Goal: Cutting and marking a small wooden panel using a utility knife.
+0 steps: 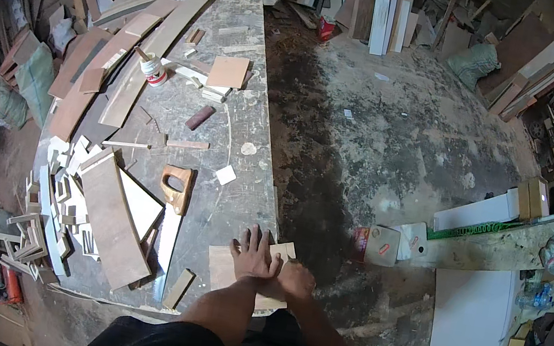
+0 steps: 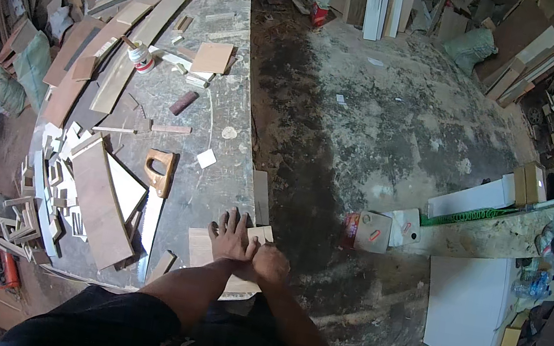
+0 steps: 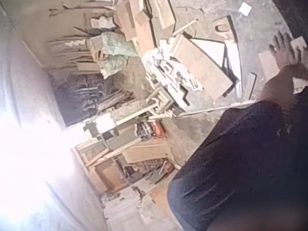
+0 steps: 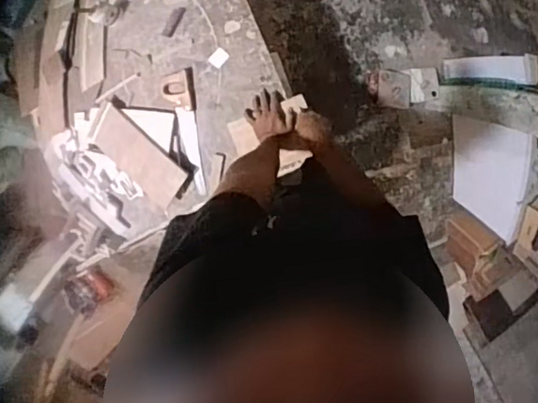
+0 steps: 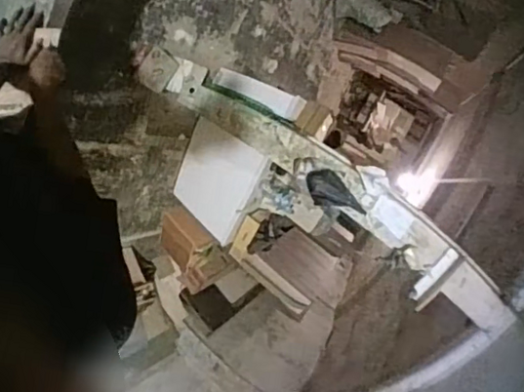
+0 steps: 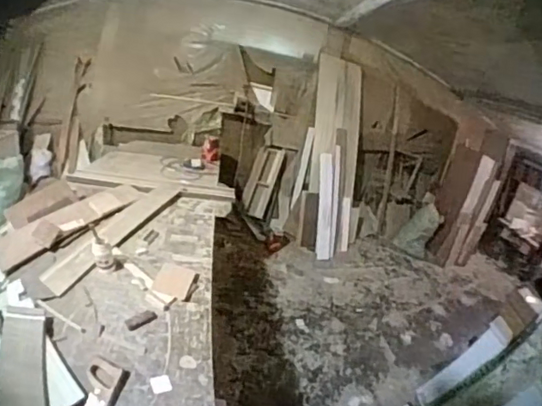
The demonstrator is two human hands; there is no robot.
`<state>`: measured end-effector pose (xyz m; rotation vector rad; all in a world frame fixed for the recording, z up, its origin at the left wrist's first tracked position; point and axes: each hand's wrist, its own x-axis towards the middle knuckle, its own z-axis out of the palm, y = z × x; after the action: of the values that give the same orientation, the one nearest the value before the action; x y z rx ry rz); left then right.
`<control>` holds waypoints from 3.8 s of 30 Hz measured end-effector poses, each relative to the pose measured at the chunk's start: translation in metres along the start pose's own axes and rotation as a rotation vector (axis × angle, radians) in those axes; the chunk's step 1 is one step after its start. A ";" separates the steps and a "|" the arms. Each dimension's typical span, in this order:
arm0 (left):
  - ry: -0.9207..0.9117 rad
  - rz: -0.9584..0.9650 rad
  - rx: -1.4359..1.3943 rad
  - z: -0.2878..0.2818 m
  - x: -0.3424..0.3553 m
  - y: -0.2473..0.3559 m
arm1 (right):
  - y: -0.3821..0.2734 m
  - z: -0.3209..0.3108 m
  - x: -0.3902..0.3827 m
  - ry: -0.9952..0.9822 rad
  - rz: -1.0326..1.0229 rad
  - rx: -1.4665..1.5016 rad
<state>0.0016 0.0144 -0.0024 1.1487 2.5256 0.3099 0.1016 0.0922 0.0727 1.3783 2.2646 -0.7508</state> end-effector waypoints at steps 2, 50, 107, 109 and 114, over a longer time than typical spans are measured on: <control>-0.003 0.000 0.010 0.002 -0.002 -0.001 | 0.002 -0.001 -0.007 -0.070 0.022 0.024; 0.015 0.039 -0.022 0.004 -0.001 0.004 | 0.063 0.069 -0.002 0.215 -0.358 0.106; 0.011 0.003 -0.006 -0.003 -0.004 -0.004 | 0.008 -0.004 -0.013 -0.053 -0.070 -0.041; 0.011 0.015 -0.015 0.000 -0.004 0.001 | 0.009 -0.007 -0.017 -0.132 0.004 -0.049; -0.006 0.008 -0.006 -0.001 -0.002 0.005 | 0.010 0.002 -0.003 -0.127 0.055 0.063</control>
<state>0.0062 0.0157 0.0004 1.1561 2.5139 0.3161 0.1116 0.0928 0.0707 1.3739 2.1142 -0.8731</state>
